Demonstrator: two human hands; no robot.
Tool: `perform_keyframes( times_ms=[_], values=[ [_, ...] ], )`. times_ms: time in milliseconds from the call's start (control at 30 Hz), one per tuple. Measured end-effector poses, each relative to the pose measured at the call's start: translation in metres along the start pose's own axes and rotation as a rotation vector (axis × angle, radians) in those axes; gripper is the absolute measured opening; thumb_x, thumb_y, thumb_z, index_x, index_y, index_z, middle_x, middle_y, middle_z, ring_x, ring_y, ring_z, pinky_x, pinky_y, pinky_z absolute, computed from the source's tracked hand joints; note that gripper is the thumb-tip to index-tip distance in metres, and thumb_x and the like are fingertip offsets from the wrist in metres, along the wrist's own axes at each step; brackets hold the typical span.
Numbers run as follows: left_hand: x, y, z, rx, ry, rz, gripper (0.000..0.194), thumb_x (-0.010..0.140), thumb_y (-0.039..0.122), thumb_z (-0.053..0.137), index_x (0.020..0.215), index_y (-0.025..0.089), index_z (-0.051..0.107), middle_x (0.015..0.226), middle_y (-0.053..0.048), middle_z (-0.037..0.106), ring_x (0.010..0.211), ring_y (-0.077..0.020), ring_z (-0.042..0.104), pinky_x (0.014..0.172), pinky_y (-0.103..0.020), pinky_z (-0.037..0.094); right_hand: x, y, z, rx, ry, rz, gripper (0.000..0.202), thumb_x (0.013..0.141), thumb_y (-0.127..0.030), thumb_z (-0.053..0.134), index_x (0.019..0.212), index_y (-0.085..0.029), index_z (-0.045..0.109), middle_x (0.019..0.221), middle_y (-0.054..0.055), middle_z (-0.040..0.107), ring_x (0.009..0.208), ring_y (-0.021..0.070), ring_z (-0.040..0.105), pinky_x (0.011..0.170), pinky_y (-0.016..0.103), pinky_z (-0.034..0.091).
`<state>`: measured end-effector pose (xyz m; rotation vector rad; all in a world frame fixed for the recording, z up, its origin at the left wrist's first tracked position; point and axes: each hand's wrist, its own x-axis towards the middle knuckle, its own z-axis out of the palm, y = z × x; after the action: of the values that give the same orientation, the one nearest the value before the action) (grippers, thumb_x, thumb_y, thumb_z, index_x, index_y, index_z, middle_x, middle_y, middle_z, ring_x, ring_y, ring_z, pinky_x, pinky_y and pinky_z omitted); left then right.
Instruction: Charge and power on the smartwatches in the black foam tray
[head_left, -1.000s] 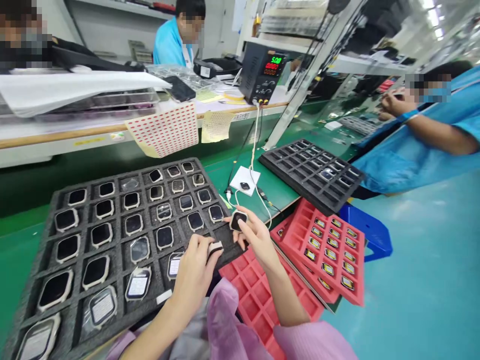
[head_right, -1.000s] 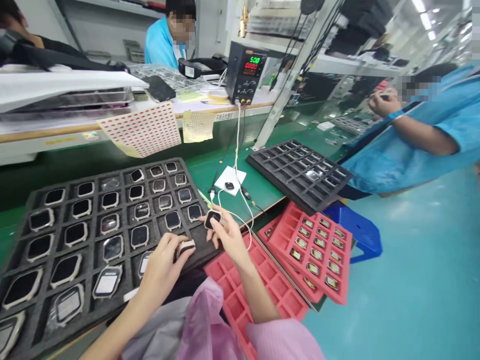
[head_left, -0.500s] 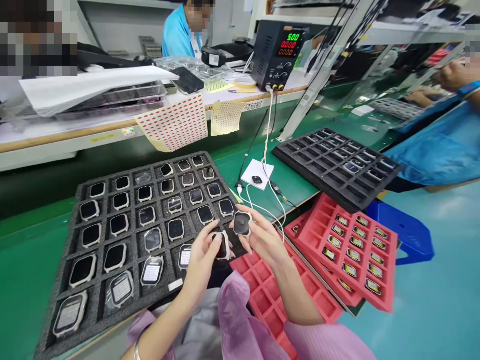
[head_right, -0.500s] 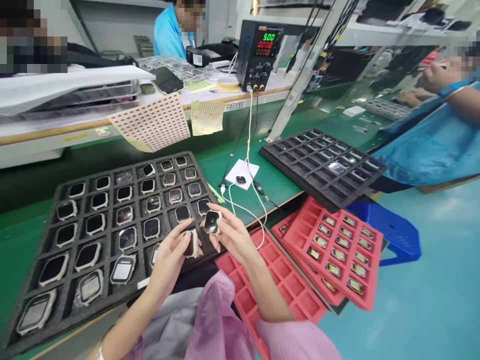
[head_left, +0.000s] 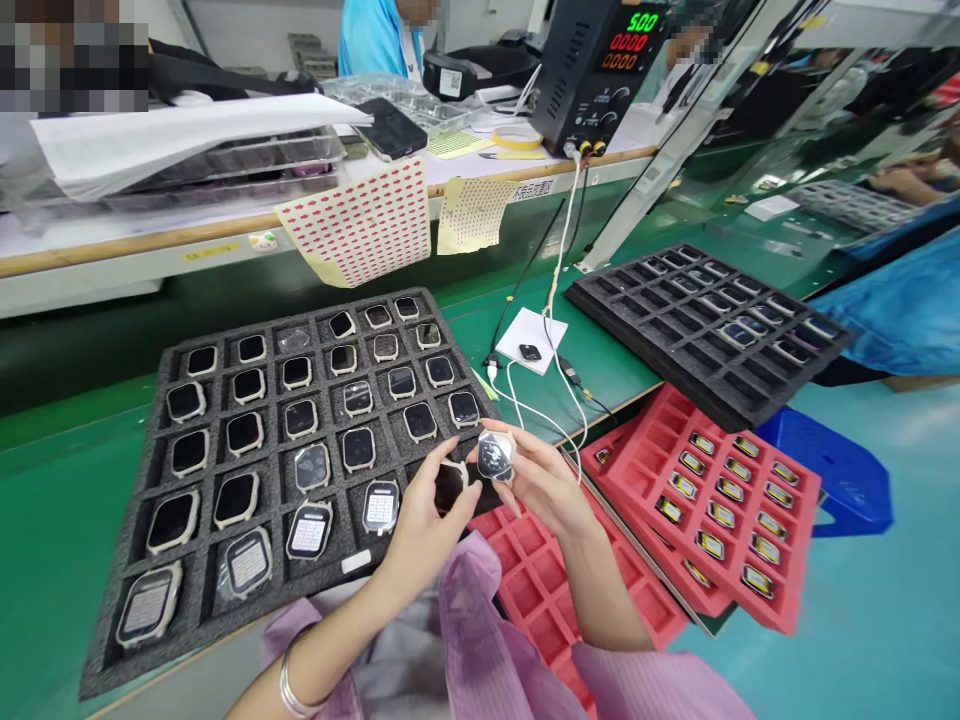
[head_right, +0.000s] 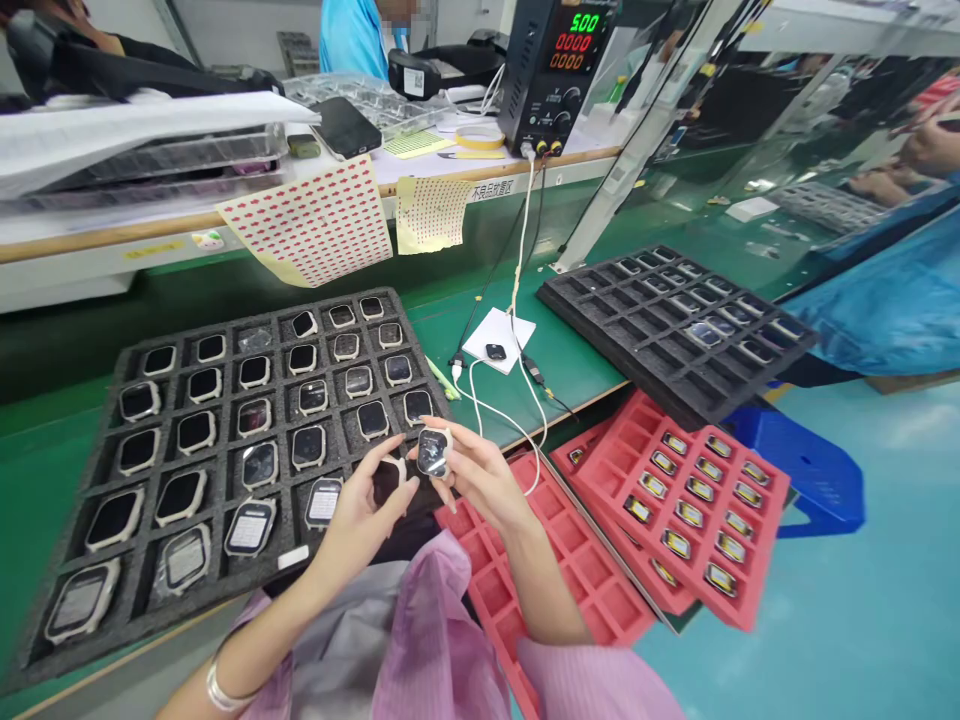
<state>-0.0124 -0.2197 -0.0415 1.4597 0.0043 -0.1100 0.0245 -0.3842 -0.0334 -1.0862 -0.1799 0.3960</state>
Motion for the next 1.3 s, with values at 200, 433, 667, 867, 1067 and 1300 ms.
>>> perform_keyframes(
  times_ms=[200, 433, 667, 867, 1067, 1300],
  values=[
    [-0.003, -0.002, 0.003, 0.157, -0.049, 0.032, 0.057, 0.084, 0.022, 0.056, 0.137, 0.019, 0.034, 0.135, -0.012, 0.049, 0.125, -0.0241, 0.047, 0.108, -0.044, 0.033, -0.003, 0.003, 0.0, -0.014, 0.005, 0.017, 0.041, 0.087, -0.029, 0.061, 0.127, -0.021, 0.055, 0.101, 0.011, 0.066, 0.048, 0.0099, 0.054, 0.038, 0.022, 0.043],
    [-0.004, 0.001, 0.002, 0.25, -0.068, 0.131, 0.049, 0.084, 0.015, 0.05, 0.131, 0.02, 0.041, 0.134, -0.01, 0.05, 0.126, -0.022, 0.046, 0.107, -0.039, 0.035, -0.006, 0.003, 0.009, -0.066, 0.078, -0.024, 0.038, 0.082, -0.031, 0.066, 0.119, -0.021, 0.061, 0.096, 0.009, 0.067, 0.046, 0.0107, 0.053, 0.037, 0.023, 0.044],
    [-0.004, 0.004, -0.001, 0.226, -0.081, 0.085, 0.046, 0.085, 0.017, 0.049, 0.13, 0.019, 0.039, 0.13, -0.01, 0.052, 0.121, -0.0215, 0.049, 0.106, -0.039, 0.035, -0.007, 0.001, 0.013, -0.114, 0.07, -0.031, 0.037, 0.08, -0.029, 0.068, 0.116, -0.021, 0.065, 0.09, 0.007, 0.067, 0.046, 0.0119, 0.055, 0.039, 0.024, 0.047],
    [-0.003, 0.005, -0.002, 0.208, -0.105, 0.049, 0.041, 0.084, 0.016, 0.048, 0.125, 0.018, 0.045, 0.124, -0.009, 0.056, 0.115, -0.022, 0.053, 0.102, -0.039, 0.038, -0.006, 0.002, 0.011, -0.115, 0.059, -0.02, 0.038, 0.079, -0.026, 0.069, 0.116, -0.019, 0.065, 0.079, 0.004, 0.066, 0.044, 0.0119, 0.056, 0.036, 0.022, 0.048],
    [-0.006, 0.002, -0.002, 0.226, -0.066, 0.058, 0.04, 0.081, 0.017, 0.052, 0.121, 0.018, 0.049, 0.124, -0.009, 0.057, 0.116, -0.0232, 0.053, 0.101, -0.038, 0.039, -0.007, 0.004, 0.01, -0.063, 0.012, -0.021, 0.038, 0.081, -0.025, 0.068, 0.119, -0.018, 0.063, 0.081, 0.004, 0.066, 0.045, 0.011, 0.058, 0.039, 0.021, 0.051],
    [-0.009, 0.002, -0.002, 0.233, -0.037, 0.041, 0.039, 0.082, 0.024, 0.055, 0.12, 0.019, 0.051, 0.12, -0.009, 0.059, 0.107, -0.0237, 0.058, 0.094, -0.038, 0.045, -0.01, 0.006, 0.009, -0.081, -0.022, -0.023, 0.043, 0.081, -0.027, 0.069, 0.122, -0.016, 0.06, 0.089, 0.006, 0.066, 0.049, 0.0089, 0.059, 0.042, 0.02, 0.052]
  ],
)
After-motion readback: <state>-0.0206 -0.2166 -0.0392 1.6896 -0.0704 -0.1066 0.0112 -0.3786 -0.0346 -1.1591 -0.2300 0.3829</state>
